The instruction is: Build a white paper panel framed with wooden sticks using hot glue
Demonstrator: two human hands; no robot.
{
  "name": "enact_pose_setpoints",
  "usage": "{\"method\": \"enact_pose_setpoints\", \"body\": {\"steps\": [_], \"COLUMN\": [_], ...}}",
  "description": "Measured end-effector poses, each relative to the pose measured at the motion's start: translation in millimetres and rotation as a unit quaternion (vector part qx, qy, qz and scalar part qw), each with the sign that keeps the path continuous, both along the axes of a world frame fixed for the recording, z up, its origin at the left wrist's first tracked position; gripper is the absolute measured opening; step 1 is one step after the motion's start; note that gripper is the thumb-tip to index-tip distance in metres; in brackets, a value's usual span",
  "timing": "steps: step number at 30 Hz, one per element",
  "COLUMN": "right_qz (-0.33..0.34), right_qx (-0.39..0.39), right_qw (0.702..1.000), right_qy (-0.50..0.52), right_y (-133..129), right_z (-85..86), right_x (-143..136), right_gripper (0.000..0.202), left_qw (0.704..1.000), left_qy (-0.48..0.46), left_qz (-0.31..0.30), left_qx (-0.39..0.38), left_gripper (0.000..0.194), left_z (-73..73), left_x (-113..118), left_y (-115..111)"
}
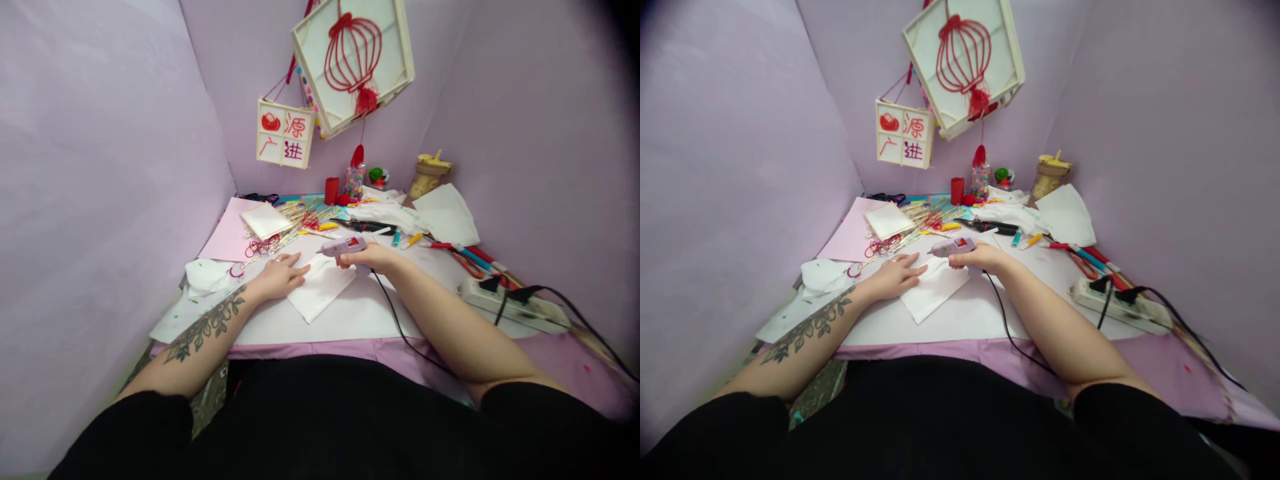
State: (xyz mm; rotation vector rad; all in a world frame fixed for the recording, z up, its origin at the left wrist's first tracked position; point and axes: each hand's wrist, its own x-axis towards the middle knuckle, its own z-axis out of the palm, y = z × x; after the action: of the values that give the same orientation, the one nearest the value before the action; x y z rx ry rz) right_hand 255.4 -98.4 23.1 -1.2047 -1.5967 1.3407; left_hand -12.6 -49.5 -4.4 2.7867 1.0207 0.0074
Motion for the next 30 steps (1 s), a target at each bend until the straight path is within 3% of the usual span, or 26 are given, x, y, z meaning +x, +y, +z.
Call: {"method": "enact_pose_setpoints", "body": {"steps": [9,15,19,22,26,30], "right_qz": [0.005,-0.012,-0.010,-0.020,-0.031,-0.025], "right_qx": [-0.005,-0.007,-0.018,-0.035,-0.045,-0.041], "right_qw": [1.000,1.000,1.000,0.999,0.998,0.998], "right_qy": [0.002,-0.002,0.001,-0.004,-0.009,-0.037], "right_y": [0,3,5,6,3,2], "right_z": [-6.2,-11.6,-14.9,-16.5,-14.7,-15.2], "right_x": [-1,6,6,5,5,3], "right_gripper": [0.035,0.035,0.033,0.033,0.033,0.032], "left_qw": [0.997,0.989,0.990,0.992,0.990,0.988], "left_qy": [-0.051,-0.136,-0.066,-0.033,-0.049,-0.097], "left_qz": [0.046,-0.055,-0.110,-0.110,-0.117,-0.089], "left_qx": [-0.031,-0.029,-0.059,-0.046,-0.067,-0.086], "left_gripper": [0.042,0.039,0.044,0.042,0.019,0.021], "left_z": [3.4,24.2,34.8,31.7,25.7,25.4], "left_x": [9,-9,-26,-28,-22,-22], "left_y": [-5,-2,-1,-1,-3,0]}}
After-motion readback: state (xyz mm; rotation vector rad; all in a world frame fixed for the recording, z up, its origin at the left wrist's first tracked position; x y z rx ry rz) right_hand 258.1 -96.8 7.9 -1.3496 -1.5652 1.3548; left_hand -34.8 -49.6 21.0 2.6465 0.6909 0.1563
